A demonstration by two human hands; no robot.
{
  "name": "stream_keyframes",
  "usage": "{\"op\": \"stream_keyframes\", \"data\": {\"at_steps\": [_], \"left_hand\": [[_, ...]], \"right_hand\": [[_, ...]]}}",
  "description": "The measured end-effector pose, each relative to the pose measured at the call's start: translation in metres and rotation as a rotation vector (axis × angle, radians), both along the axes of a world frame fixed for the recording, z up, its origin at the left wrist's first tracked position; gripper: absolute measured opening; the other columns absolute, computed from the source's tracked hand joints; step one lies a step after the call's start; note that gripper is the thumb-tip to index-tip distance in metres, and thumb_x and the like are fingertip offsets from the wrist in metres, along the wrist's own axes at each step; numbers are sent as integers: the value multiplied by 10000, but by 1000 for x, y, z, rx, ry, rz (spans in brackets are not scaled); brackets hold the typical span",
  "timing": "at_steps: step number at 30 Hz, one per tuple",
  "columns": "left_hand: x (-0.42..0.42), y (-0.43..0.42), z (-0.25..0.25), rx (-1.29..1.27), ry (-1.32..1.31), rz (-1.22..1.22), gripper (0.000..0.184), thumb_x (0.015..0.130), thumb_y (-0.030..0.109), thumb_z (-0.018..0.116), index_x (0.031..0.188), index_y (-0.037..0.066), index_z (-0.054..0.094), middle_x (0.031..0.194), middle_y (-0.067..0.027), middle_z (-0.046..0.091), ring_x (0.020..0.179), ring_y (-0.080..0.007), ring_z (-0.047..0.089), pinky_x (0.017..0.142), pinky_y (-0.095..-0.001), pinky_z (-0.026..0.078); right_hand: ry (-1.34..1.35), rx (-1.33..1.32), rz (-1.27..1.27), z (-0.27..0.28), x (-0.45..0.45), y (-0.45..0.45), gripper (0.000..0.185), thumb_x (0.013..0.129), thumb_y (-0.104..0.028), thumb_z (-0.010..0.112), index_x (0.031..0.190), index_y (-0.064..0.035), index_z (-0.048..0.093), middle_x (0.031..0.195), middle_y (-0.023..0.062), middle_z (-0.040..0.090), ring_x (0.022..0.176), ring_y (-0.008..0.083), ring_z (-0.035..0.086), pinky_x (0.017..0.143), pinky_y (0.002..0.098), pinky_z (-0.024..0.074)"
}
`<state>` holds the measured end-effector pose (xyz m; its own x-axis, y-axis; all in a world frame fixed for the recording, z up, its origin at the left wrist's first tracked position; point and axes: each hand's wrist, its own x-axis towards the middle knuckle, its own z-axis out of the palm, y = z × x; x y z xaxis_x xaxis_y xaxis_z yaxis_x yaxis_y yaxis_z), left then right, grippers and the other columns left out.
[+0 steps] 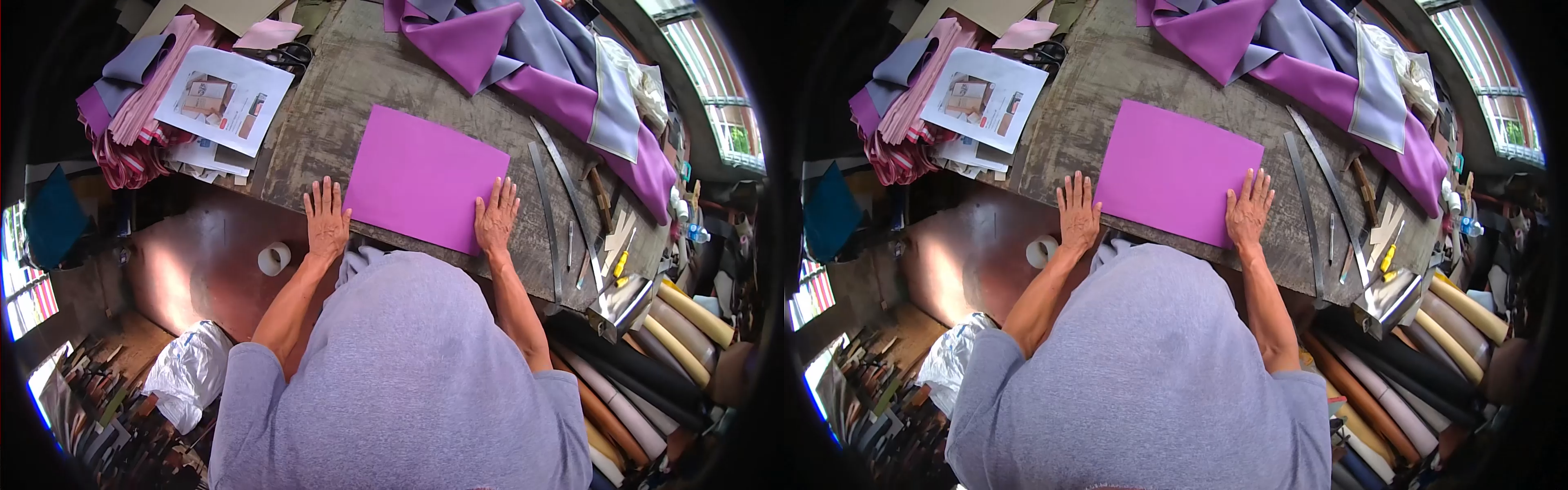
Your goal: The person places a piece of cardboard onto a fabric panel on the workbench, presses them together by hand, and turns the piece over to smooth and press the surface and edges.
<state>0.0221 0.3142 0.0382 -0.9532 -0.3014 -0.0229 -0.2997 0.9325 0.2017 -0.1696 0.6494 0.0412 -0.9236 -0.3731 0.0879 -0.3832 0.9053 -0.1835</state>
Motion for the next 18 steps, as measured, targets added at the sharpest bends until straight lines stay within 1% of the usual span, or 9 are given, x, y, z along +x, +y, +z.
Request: {"op": "stream_keyframes", "data": {"at_steps": [2,3,6,7,10,11,14,15,18], "left_hand": [[7,13,2,22,26,112,613,1049,301,396,1556,-17,262,1658,-188,142,1527,-407,115,1221,-573,108],[10,19,4,44,39,155,579,1032,234,415,1524,-48,303,1635,-219,183,1518,-414,146,1217,-567,140],[20,35,12,184,119,237,554,1021,204,436,1503,-50,335,1627,-219,204,1518,-420,143,1216,-558,158],[22,41,20,154,186,250,536,998,152,484,1483,-42,368,1589,-218,291,1484,-403,249,1198,-525,235],[28,53,39,525,236,382,520,972,117,534,1458,-23,414,1515,-211,406,1397,-375,392,1152,-499,330],[29,59,47,537,272,424,450,967,114,569,1389,-27,497,1339,-197,582,1200,-323,583,1032,-440,468],[35,72,43,1136,255,656,406,988,104,570,1372,-19,526,1237,-171,654,1087,-223,649,959,-364,514],[36,78,35,1202,297,668,373,1015,132,547,1347,-37,547,1159,-135,690,1014,-165,661,907,-307,525],[40,86,21,1369,213,696,363,1024,139,528,1339,-40,556,1178,-133,682,1038,-176,657,898,-302,526]], "right_hand": [[-22,-100,100,8,-27,-26,651,1030,-351,494,1576,-80,267,1624,167,268,1522,346,197,1226,509,161],[-37,-147,151,11,-41,-38,650,1027,-340,502,1573,-77,267,1618,168,279,1516,350,213,1222,510,182],[-62,-128,302,16,-78,-73,648,1010,-313,538,1561,-79,289,1593,177,326,1496,357,263,1217,494,222],[-123,-84,320,19,-85,-80,653,1000,-311,553,1556,-78,300,1571,176,358,1476,356,297,1209,491,238],[-215,11,364,24,-103,-92,659,965,-299,609,1529,-80,349,1484,173,456,1399,347,399,1168,489,293],[-194,10,371,23,-105,-91,655,949,-292,633,1513,-84,376,1439,170,491,1363,340,432,1145,492,315],[-195,-34,323,27,-110,-94,555,899,-274,699,1382,-67,521,1253,172,579,1195,332,537,1030,485,402],[-202,-58,289,30,-115,-96,510,882,-268,720,1324,-56,581,1182,174,605,1129,332,573,985,480,434],[-494,-88,338,38,-143,-91,360,859,-262,743,1112,-14,679,993,187,629,957,348,625,858,447,491]]}}
